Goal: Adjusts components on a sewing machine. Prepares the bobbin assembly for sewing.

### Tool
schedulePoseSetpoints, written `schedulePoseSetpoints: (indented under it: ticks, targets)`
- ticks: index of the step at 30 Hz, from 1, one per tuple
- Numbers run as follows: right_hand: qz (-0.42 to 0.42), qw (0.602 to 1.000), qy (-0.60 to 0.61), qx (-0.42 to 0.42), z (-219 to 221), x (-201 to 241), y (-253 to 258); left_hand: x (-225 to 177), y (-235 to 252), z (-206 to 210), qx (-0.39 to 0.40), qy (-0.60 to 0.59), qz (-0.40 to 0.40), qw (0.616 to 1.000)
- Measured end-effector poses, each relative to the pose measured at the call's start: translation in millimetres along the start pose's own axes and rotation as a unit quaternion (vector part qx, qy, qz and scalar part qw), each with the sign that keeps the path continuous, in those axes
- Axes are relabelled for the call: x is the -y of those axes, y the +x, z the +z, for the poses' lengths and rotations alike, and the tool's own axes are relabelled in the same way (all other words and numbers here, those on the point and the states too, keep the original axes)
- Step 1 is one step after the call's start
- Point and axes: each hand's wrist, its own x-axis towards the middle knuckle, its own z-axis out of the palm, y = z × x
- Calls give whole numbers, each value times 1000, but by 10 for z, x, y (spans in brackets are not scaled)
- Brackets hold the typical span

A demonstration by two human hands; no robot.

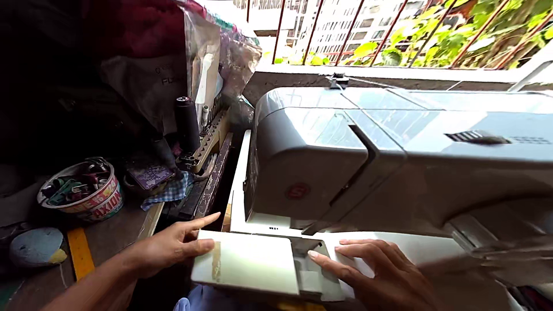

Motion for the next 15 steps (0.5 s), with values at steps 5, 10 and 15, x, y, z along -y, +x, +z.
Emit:
schedulePoseSetpoints:
  ticks: [5, 10, 15]
  targets:
    - [0, 999, 19, -36, 70, -10, -14, 32, -514, -586, -78, 142, -24, 987]
    - [-20, 994, 15, -103, 207, -60, -32, 83, -1387, -905, -222, 151, -25, 963]
    - [-9, 991, 2, -132, 242, -23, 34, 165, -2114, -874, -363, 156, -120, 911]
